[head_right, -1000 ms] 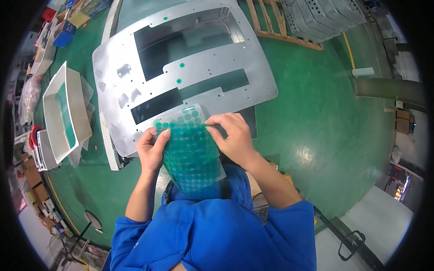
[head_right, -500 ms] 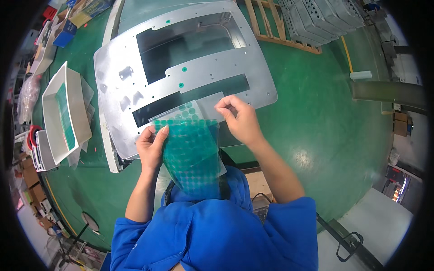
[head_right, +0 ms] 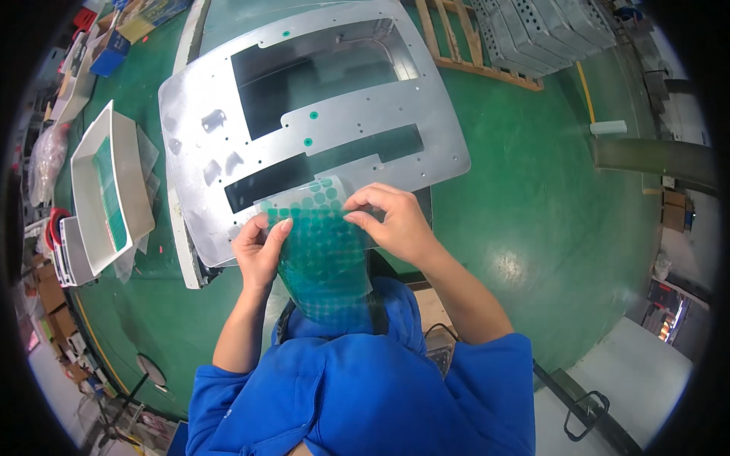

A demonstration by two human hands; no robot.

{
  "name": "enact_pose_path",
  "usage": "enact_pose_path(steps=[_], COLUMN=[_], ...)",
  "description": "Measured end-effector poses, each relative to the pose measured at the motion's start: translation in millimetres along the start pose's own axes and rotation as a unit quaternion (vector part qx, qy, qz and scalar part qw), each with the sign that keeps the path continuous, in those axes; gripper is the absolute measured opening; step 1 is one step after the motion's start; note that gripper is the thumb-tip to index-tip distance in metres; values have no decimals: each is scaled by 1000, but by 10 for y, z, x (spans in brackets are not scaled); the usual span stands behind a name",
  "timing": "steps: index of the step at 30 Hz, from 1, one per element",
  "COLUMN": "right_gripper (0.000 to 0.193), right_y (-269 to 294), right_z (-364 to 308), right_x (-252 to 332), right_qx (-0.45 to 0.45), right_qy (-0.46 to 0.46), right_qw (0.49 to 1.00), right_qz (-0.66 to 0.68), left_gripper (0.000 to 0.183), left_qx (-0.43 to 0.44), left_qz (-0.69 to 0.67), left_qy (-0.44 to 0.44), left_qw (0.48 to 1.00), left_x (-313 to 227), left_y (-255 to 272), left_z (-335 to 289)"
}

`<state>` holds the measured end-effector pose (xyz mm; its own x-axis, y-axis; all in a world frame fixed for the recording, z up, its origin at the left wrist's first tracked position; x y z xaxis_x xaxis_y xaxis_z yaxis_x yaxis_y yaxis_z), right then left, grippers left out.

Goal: Apply green circular stickers onto pre-drilled holes inside a metal chassis.

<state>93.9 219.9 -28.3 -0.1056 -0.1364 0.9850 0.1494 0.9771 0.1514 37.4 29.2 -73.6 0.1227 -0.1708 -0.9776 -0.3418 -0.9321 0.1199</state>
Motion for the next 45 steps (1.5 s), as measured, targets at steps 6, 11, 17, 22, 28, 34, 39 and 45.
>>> enact_pose_path(steps=[6, 11, 17, 22, 28, 34, 39, 45], right_gripper=[8, 4, 4, 3, 3, 3, 7, 17], right_y=[24, 441, 482, 479, 478, 464, 474, 623], right_z=[-26, 132, 300, 326, 337, 322, 313, 408], right_x=[-81, -313, -386, -412, -402, -366, -383, -468], right_qx=[-8, -120, -66, -79, -94, -108, -111, -88], right_qy=[-18, -27, -40, -42, -45, -32, -41, -88], right_qw=[1000, 992, 983, 972, 966, 962, 974, 988], right_qz=[-13, 11, -169, -217, -238, -250, -191, -96], left_gripper=[14, 18, 19, 19, 19, 19, 19, 17], left_qx=[-4, -36, -51, -47, -49, -50, -54, -50], left_qz=[0, -6, -28, -32, -23, -17, -28, -30], left_qy=[-2, 39, 34, 38, 43, 47, 42, 5], left_qw=[1000, 999, 998, 998, 998, 998, 997, 998], left_x=[69, 162, 164, 156, 170, 189, 166, -64], left_y=[-12, 70, 108, 87, 85, 78, 94, 127], left_z=[-9, 4, -2, 3, 9, 14, 0, 12])
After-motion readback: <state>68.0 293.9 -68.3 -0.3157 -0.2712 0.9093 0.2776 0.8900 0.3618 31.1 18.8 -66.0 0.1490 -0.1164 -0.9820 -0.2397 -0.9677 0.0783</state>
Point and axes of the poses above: each hand's wrist, its own z-axis towards the middle knuckle, its own y-axis out of the back of the hand, x = y × z, the point moved 9 cm from there along z, towards the middle knuckle, and after that the axes turned 13 degrees about z, right-handed, at the moved point
